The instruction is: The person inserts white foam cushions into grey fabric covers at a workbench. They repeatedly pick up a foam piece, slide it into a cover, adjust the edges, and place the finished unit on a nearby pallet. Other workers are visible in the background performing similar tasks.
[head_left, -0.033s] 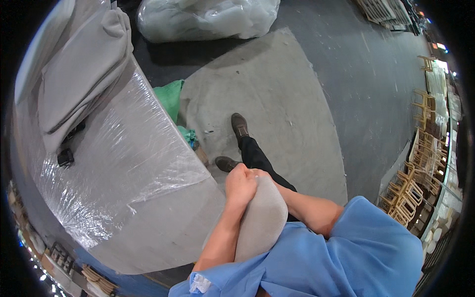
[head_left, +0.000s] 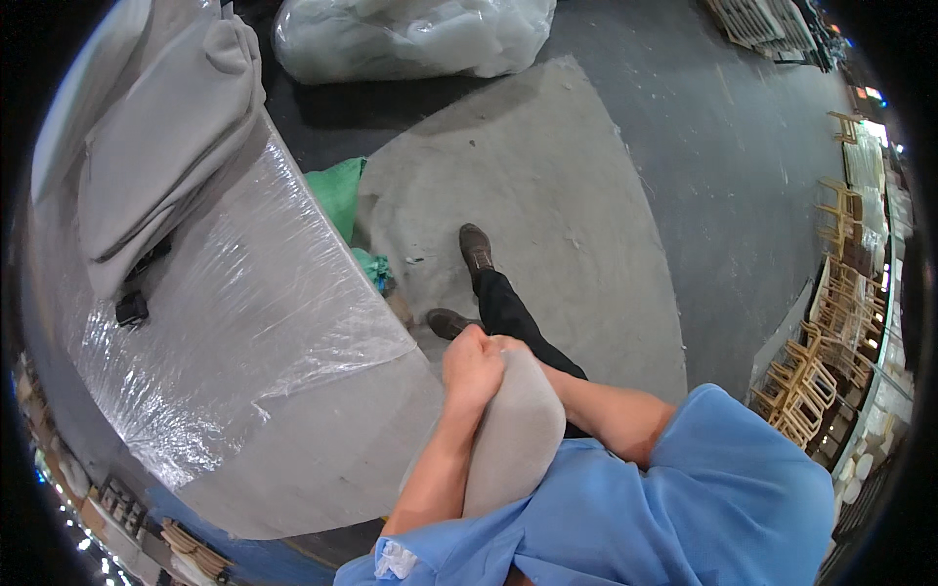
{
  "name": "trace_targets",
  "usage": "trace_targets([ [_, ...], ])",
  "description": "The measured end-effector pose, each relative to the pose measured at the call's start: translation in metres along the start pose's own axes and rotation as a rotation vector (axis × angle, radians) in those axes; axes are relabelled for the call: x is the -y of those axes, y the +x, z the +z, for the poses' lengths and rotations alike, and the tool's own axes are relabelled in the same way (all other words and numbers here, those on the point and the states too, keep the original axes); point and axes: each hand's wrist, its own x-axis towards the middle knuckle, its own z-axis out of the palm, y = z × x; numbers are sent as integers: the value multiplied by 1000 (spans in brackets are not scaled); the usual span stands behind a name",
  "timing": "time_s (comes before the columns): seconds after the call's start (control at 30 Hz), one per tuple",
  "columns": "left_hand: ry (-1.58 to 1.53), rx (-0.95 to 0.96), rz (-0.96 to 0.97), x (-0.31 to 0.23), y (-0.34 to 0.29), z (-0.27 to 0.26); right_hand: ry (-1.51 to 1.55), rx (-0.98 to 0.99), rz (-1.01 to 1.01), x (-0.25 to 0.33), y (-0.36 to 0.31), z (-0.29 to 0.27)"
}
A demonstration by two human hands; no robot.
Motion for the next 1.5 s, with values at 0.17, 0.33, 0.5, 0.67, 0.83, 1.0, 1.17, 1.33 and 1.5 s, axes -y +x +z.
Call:
trace_targets([
  [0.17, -46, -50, 1, 15, -8, -3, 173, -71, 97, -5, 0, 18],
  [0.33, -50, 31, -1, -23, -3, -15, 276, 37, 90, 25, -29, 28],
  [0.5, 69, 233, 44, -30, 18, -15, 337, -9, -33, 36, -43, 30],
  [0.67, -103, 485, -231, -22, 32, -13, 246, -74, -142, 27, -25, 20],
  [0.83, -282, 694, -275, -6, 37, -12, 187, -145, -27, 24, -18, 15],
  [1.0, -477, 637, -259, 15, 35, -3, 67, -348, -21, 32, -11, 24],
  [1.17, -447, 379, -156, 14, 22, 2, -56, -309, -104, 17, 16, 4],
  [1.33, -334, 161, -113, 11, 16, -3, 75, -257, -35, 2, 53, 0],
  [1.5, -260, -17, -23, 21, 4, 3, 166, -199, -29, -18, 68, -1],
])
